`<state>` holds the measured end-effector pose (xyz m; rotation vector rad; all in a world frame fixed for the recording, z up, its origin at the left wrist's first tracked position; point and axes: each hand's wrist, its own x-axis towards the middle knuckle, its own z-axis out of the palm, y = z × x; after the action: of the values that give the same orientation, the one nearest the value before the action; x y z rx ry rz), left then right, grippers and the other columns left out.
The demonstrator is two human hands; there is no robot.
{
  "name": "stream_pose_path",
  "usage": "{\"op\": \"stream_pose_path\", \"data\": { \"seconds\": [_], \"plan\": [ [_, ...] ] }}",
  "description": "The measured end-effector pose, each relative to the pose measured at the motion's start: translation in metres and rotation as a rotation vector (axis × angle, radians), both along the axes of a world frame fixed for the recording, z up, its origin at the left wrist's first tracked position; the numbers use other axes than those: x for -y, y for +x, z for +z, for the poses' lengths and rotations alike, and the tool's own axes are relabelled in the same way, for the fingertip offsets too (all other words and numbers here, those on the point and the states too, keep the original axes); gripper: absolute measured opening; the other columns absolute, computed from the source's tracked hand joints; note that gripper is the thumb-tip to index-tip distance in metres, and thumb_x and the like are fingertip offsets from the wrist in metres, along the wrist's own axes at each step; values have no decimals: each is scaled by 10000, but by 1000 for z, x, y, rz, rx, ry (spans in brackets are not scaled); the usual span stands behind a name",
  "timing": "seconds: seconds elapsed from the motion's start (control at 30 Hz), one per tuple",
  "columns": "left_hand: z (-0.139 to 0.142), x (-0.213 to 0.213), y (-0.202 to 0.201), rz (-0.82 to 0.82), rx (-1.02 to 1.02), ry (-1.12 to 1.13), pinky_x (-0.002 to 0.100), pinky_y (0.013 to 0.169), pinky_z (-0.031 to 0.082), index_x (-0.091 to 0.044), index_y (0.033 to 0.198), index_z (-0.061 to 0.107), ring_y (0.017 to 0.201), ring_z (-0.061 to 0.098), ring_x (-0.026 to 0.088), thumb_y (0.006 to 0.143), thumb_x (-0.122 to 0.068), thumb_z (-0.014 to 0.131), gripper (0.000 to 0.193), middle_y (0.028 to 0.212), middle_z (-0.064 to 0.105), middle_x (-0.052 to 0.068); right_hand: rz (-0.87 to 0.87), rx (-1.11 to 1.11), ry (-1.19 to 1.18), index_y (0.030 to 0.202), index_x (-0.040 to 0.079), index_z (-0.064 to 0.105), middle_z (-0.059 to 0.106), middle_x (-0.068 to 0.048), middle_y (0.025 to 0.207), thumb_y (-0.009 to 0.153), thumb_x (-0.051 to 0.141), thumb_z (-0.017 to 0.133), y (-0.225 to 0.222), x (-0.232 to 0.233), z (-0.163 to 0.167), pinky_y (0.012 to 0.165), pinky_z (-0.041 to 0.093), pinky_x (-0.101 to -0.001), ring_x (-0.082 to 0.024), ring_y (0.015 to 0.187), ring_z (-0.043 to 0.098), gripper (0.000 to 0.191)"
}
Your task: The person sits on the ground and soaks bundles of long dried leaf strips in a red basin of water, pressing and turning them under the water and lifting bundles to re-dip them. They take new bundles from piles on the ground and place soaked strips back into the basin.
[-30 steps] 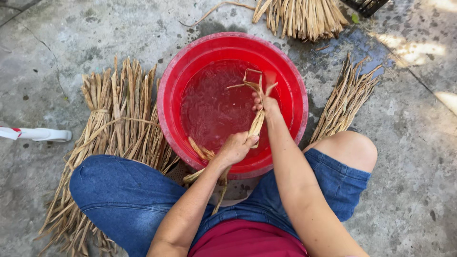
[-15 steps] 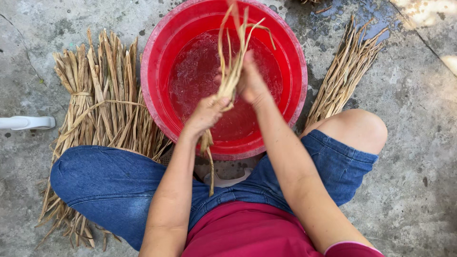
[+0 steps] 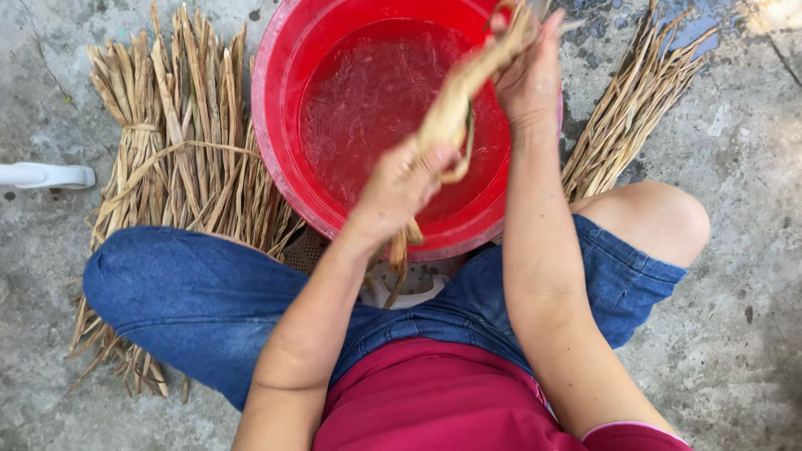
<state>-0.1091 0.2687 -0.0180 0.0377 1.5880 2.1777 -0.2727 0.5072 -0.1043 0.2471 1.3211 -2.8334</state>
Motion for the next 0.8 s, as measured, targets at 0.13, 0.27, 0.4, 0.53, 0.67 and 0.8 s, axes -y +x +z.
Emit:
{"op": "stream_pose_path", "data": {
  "seconds": [0.13, 0.27, 0.4, 0.53, 0.67, 0.8],
  "plan": [
    [14, 21, -53, 179, -91, -86, 202, 470, 421, -71, 1250, 643, 557, 482, 30, 1038, -488, 524, 483, 804, 645, -16, 175, -38, 3, 1155, 112, 555, 721, -135, 1220, 1018, 612, 365, 13, 12, 32, 956, 592, -405, -252, 1087, 721, 552],
    [-38, 42, -109, 171, -73, -410, 442, 1039, 418, -41, 1524, 339, 1275, 433, 270, 1074, -605, 511, 742, 1440, 424, 214, 216, 194, 322, 1404, 65, 593, 744, -151, 1276, 1017, 542, 476, 35, 40, -1, 930, 603, -381, -238, 1064, 714, 626],
    [-107, 71, -91, 238, 375, -697, 478, 1217, 284, -66, 1607, 203, 1529, 260, 343, 890, -638, 622, 1009, 1651, 239, 218, 287, 659, 655, 1447, 82, 500, 690, -118, 1345, 970, 434, 569, 70, 62, -56, 942, 568, -396, -236, 1133, 682, 597],
    [-128, 61, -65, 23, 350, -714, 410, 1220, 314, 0, 1585, 222, 1520, 327, 328, 850, -612, 758, 1096, 1626, 301, 239, 428, 695, 897, 1434, 131, 529, 605, -95, 1394, 915, 414, 625, 100, 84, -82, 953, 483, -453, -242, 1172, 584, 599],
    [-121, 45, -44, -157, 288, -977, 408, 1107, 436, -31, 1490, 357, 1312, 549, 328, 821, -459, 807, 913, 1415, 537, 241, 398, 420, 988, 1333, 14, 609, 700, -162, 1258, 890, 285, 791, 120, 103, -86, 1026, 486, -403, -223, 1143, 648, 551],
    [-116, 42, -38, -376, 348, -1097, 436, 1008, 522, -121, 1292, 692, 1092, 708, 287, 933, -392, 689, 450, 1196, 725, 161, 413, 547, 909, 1136, -6, 718, 750, -142, 970, 880, 125, 772, 123, 110, -77, 700, 563, -401, -216, 776, 678, 293]
  ]
}}
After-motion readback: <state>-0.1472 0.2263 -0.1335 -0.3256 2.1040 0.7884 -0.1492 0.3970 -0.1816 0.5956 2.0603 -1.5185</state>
